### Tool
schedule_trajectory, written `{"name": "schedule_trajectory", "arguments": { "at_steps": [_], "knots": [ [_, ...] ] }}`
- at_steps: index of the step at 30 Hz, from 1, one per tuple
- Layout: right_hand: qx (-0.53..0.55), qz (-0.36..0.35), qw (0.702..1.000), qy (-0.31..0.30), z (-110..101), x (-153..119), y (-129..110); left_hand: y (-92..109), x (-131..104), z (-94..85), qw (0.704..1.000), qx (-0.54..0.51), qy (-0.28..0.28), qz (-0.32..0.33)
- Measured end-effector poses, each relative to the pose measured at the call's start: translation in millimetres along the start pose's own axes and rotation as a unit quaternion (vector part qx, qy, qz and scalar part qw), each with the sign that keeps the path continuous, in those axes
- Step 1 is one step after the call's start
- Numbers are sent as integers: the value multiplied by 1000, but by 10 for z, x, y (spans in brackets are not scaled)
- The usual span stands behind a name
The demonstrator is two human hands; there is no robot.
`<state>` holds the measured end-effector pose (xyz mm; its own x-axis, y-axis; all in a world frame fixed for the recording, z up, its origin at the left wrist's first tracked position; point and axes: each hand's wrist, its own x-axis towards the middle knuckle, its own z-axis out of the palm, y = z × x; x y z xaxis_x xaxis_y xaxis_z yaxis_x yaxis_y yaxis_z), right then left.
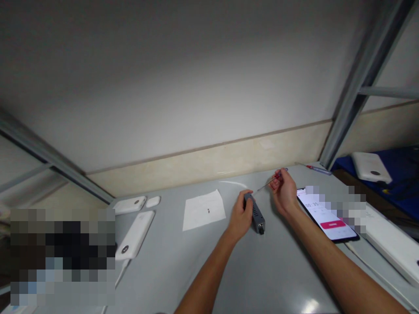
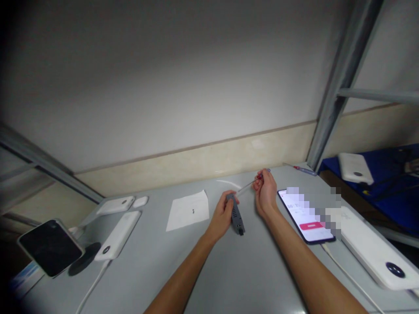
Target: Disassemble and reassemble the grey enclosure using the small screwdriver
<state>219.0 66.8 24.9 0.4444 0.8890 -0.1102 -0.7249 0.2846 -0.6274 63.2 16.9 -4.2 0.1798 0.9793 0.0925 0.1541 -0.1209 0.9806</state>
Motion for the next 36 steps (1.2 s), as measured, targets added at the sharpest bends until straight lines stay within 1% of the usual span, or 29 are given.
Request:
{"name": "schedule_trajectory", "arguments": {
  "at_steps": [2, 5, 8, 11, 15, 19, 23, 30, 36],
  "knots": [
    [-49, -46, 998, -11, 37, -42, -18, 17, 9, -52, 999, 4, -36, 13],
    [-139, -121, 982, -42, 89, -133, -49, 33, 9, -119, 997, 3, -73, 20],
    [-195, -161, 965, -70, 123, -228, -77, 39, -6, -141, 997, 4, -78, 25],
    [-234, -187, 950, -86, 135, -299, -84, 31, -21, -130, 997, 5, -72, 27],
    [-271, -199, 937, -93, 125, -353, -59, 0, -20, -121, 997, 9, -75, 32],
    [-303, -199, 924, -118, 106, -394, -38, -32, -14, -122, 996, 9, -72, 44],
    [-315, -210, 916, -135, 99, -429, -38, -22, -12, -113, 997, 22, -65, 42],
    [-327, -224, 910, -121, 89, -432, -46, 3, -4, -105, 997, 27, -57, 40],
    [-324, -229, 909, -131, 87, -437, -46, -13, -2, -109, 997, 22, -61, 39]
  ]
}}
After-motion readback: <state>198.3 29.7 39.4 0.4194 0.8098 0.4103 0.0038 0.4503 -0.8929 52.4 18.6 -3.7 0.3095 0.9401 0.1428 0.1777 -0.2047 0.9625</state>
